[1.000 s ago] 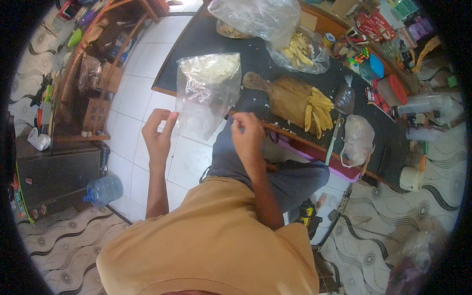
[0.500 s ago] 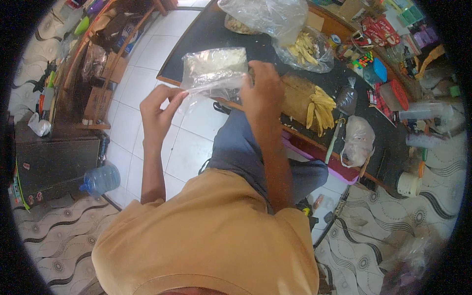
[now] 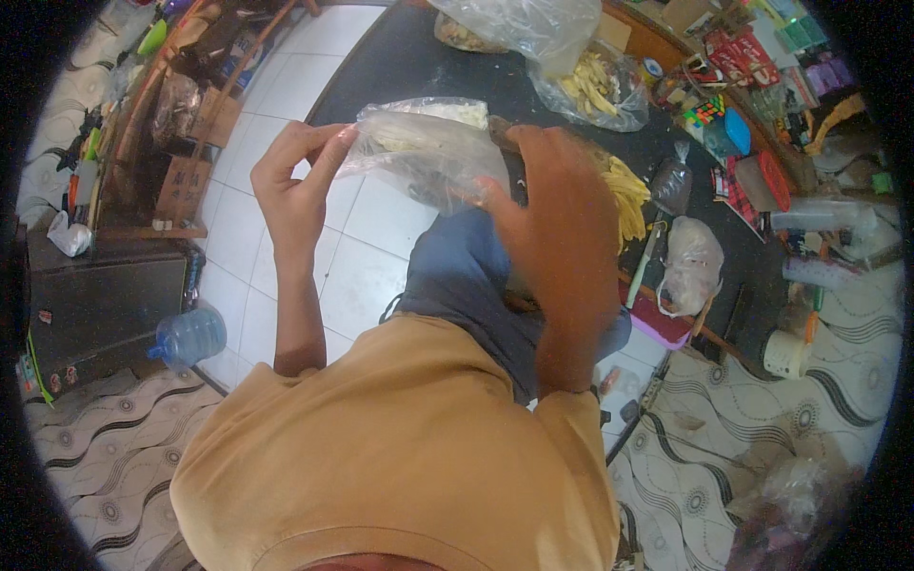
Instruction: The person peels a banana, places it on a flat white sheet, adds a dark granular filling, and folds the sheet to enclose the ingredients. The person handles plastic bags, a knife, and the food items on a cluttered table.
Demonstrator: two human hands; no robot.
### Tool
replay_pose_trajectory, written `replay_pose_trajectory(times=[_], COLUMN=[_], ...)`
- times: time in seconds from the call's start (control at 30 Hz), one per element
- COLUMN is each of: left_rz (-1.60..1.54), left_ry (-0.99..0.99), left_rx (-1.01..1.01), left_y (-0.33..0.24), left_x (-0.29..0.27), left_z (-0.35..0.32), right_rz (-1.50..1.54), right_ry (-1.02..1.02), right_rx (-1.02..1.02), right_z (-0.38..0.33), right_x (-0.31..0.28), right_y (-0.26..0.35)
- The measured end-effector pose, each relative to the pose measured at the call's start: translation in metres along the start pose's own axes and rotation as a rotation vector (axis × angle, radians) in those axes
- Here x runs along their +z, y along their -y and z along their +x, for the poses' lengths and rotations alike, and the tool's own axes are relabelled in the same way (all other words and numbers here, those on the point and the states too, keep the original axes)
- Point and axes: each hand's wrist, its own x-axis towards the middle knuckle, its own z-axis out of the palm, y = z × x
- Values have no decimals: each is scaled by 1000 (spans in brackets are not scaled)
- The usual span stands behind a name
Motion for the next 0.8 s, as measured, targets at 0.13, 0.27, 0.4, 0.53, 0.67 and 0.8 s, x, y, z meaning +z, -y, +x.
replay_pose_trajectory(times=[0.13,0.27,0.4,0.53,0.67,0.8], left_rz=[-86,-53,-55,-215,-175,-148], left_ry=[32,205,452,572,796,1115], left_rx=[-137,-157,-118,-185,-83,-249], left_y=[-1,-13,-14,-14,-19,-22], left_x=[6,3,2,17,39,38], left_z=[-6,-15,-33,-68,-95,-95], right_rz=[489,468,638,688,512,966], right_ry=[48,161,296,302,432,426], right_rx=[-266,-81,-38,-147,36,411], right_z=[-17,-14,-27,-43,-40,-20], right_x=[0,56,104,140,195,232], right_y=[20,18,-16,-36,-77,-107])
